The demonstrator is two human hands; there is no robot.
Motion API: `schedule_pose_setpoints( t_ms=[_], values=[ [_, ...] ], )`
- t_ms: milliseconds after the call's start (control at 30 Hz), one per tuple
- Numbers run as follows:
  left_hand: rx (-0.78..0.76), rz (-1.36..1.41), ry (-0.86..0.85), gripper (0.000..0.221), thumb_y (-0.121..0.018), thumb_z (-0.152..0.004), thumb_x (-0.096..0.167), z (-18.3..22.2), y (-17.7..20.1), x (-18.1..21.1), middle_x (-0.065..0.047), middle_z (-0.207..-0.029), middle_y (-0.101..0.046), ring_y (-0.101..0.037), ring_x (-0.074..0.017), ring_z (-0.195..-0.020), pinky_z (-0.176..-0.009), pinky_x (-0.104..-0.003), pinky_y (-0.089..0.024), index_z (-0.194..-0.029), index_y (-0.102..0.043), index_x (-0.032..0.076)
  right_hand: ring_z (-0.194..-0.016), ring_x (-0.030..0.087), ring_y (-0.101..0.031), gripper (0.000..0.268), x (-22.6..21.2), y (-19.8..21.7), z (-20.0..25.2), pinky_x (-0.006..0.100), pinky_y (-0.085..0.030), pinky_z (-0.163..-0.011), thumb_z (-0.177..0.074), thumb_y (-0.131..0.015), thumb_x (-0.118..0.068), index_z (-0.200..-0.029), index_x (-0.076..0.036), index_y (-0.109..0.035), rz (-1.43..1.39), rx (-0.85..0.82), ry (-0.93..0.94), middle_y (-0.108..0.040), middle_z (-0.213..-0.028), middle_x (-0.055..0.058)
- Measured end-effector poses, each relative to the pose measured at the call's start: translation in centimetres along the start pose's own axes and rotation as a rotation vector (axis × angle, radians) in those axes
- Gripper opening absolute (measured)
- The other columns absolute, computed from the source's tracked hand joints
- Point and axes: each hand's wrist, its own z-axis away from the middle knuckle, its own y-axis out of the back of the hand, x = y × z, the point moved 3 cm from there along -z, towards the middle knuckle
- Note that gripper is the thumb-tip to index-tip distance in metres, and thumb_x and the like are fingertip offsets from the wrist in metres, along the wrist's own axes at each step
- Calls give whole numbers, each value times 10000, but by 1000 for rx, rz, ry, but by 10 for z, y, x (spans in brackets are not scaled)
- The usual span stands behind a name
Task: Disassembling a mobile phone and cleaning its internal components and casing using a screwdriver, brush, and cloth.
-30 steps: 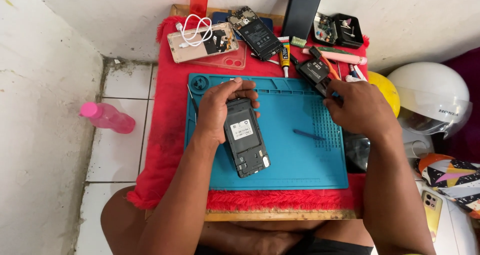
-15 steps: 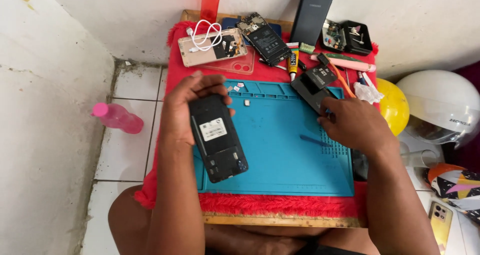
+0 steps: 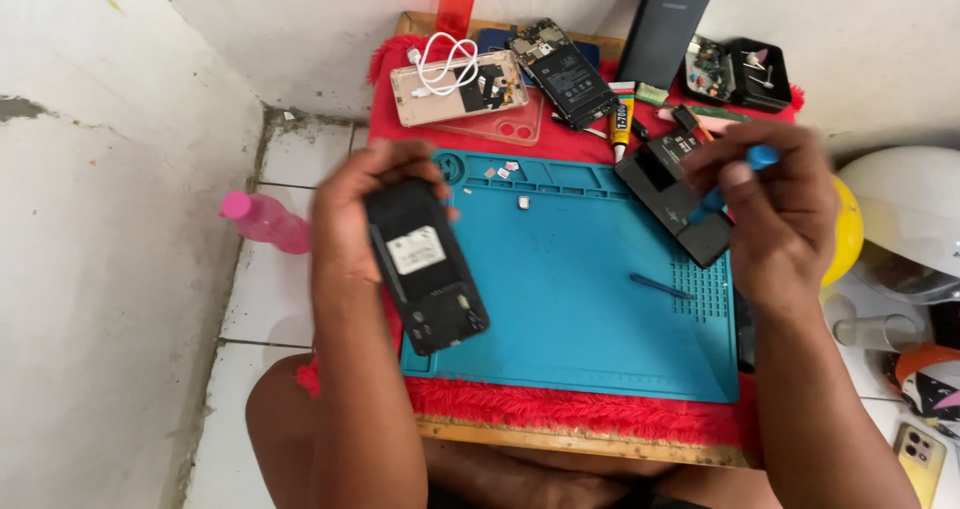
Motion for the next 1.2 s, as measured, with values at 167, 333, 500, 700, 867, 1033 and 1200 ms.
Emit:
schedule_pose_setpoints(
  t_ms=[167,333,500,700,867,1033,1200],
  values=[
    [-52,-180,239,282,-666,-893,127,2,-49,-73,-191,-842,-742,-707,-263,-676,-601,-411,-628,-1067,-756,-77,-1059,174,-516,144,-16,-10,-8,273,-422,-1009,-1261,-410,-36,-1401,-35,-375,186,148,145,-650,-1332,210],
    [-90,-308,405,275,-594,-970,92,1,-60,-135,-199,-908,-743,-700,-243,-694,-591,-369,-588,-1117,-725,-100,-775,44,-452,179,-1,-29,-23,189,-316,-657,-1260,-474,-269,-1311,-164,-339,76,145,149,-670,-1362,160],
    [-112,-361,385,199,-611,-969,54,0,-51,-149,-165,-903,-738,-700,-218,-740,-656,-338,-582,-1081,-722,-66,-1090,217,-701,87,28,-83,-46,313,-650,-911,-1158,-487,-147,-1171,-172,-405,-278,-42,-105,-670,-1281,158],
    [-144,-482,343,338,-691,-970,162,-7,-38,-161,-334,-1039,-701,-722,-494,-971,-780,-647,-653,-1173,-699,-109,-969,181,-710,29,53,-133,-63,348,-668,-855,-1142,-416,-71,-1158,-84,-395,-201,-84,-95,-730,-1113,206],
    [-153,-491,349,303,-693,-966,125,-17,-25,-174,-326,-1034,-706,-730,-484,-945,-750,-635,-665,-1177,-711,-92,-945,186,-729,14,66,-141,-62,340,-684,-811,-1135,-440,-71,-1137,-59,-432,-186,-66,-78,-740,-1077,212],
    [-144,-506,336,296,-690,-952,113,-7,-41,-159,-319,-1015,-705,-743,-458,-929,-754,-621,-671,-1159,-706,-97,-937,201,-726,26,67,-141,-64,364,-689,-792,-1140,-438,-61,-1141,-37,-450,-144,-49,-42,-736,-1065,231],
    [-129,-515,342,323,-638,-958,126,-10,-38,-159,-343,-1076,-690,-705,-515,-1020,-817,-665,-637,-1184,-699,-96,-954,224,-725,42,75,-141,-66,388,-690,-804,-1138,-438,-63,-1153,-24,-435,-153,-76,-60,-727,-1060,239]
  ],
)
